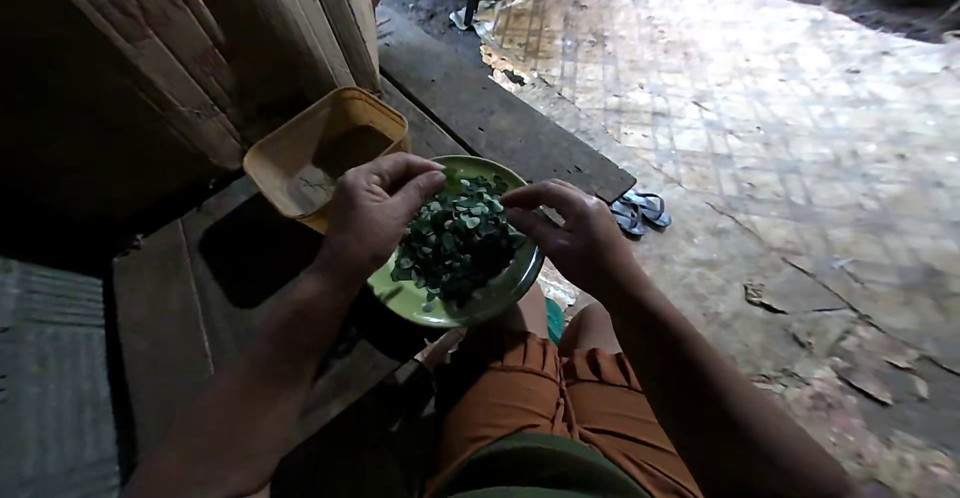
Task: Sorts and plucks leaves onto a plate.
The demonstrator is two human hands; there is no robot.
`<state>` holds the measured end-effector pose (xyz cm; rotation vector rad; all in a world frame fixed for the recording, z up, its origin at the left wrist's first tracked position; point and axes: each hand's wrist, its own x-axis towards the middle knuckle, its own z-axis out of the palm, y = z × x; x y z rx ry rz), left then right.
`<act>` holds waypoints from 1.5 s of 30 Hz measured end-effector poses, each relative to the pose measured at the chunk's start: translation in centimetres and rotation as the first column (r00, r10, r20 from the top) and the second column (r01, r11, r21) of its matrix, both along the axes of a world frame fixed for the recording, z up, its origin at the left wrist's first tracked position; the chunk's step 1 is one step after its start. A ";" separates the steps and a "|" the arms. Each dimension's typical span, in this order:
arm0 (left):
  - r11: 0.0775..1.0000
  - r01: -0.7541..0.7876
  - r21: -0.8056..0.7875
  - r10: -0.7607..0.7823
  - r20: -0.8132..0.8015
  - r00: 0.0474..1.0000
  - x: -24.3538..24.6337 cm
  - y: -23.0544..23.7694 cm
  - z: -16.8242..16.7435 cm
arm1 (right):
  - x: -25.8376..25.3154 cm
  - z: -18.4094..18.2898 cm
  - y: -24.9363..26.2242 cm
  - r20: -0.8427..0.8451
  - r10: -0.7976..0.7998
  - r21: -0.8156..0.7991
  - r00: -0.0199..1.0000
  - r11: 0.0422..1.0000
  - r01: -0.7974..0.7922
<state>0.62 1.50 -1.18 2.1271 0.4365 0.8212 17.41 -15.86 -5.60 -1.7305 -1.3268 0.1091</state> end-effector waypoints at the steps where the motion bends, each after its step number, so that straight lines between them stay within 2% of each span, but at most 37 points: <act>1: 0.989 0.011 -0.150 -0.007 0.029 1.000 0.0 -0.2 0.3 | -0.1 0.1 0.1 -0.024 0.012 0.016 1.000 1.000 -0.012; 3: 0.936 0.039 -0.351 -0.020 0.056 0.998 0.1 -0.6 0.4 | -0.4 0.3 0.4 -0.085 0.044 0.055 0.995 0.998 -0.039; 6: 0.855 0.046 -0.516 -0.021 0.055 0.998 0.5 -1.1 0.5 | -1.0 0.8 0.9 -0.197 0.084 0.072 0.977 0.995 -0.071; 11: 0.780 0.056 -0.623 -0.021 0.063 0.998 0.6 -1.9 0.5 | -2.0 0.9 1.8 -0.218 0.099 0.093 0.971 0.992 -0.081; 14: 0.725 0.110 -0.680 -0.078 0.077 0.994 0.4 -2.0 0.3 | -2.2 0.9 2.2 -0.230 0.090 0.098 0.969 0.993 -0.069; 17: 0.714 0.189 -0.674 -0.167 0.098 0.981 0.4 -1.9 -0.1 | -2.1 0.9 2.2 -0.237 0.116 0.068 0.964 0.992 -0.103; 21: 0.796 0.217 -0.566 -0.202 0.089 0.975 0.8 -2.2 -0.9 | -2.0 0.8 2.1 -0.235 0.137 0.043 0.962 0.990 -0.131; 31: 0.893 0.151 -0.423 -0.154 0.026 0.988 0.4 -1.1 -0.6 | -0.6 1.1 0.8 -0.211 0.077 -0.048 0.974 0.995 -0.089; 33: 0.935 0.144 -0.323 -0.150 0.008 0.989 0.4 -1.1 -0.7 | -0.3 1.0 0.7 -0.188 0.064 -0.056 0.980 0.996 -0.075; 35: 0.974 0.166 -0.156 -0.177 -0.061 0.982 0.3 -1.1 -0.9 | -0.1 0.9 0.7 -0.181 0.066 -0.073 0.981 0.994 -0.080; 39: 0.951 0.270 0.149 -0.251 -0.134 0.959 0.3 -1.0 -2.0 | 0.0 0.6 1.1 -0.152 0.096 -0.067 0.984 0.992 -0.107; 45: 0.935 0.168 0.313 -0.131 -0.136 0.982 0.3 -1.2 -2.4 | -0.4 0.9 1.5 -0.102 0.134 -0.082 0.986 0.986 -0.143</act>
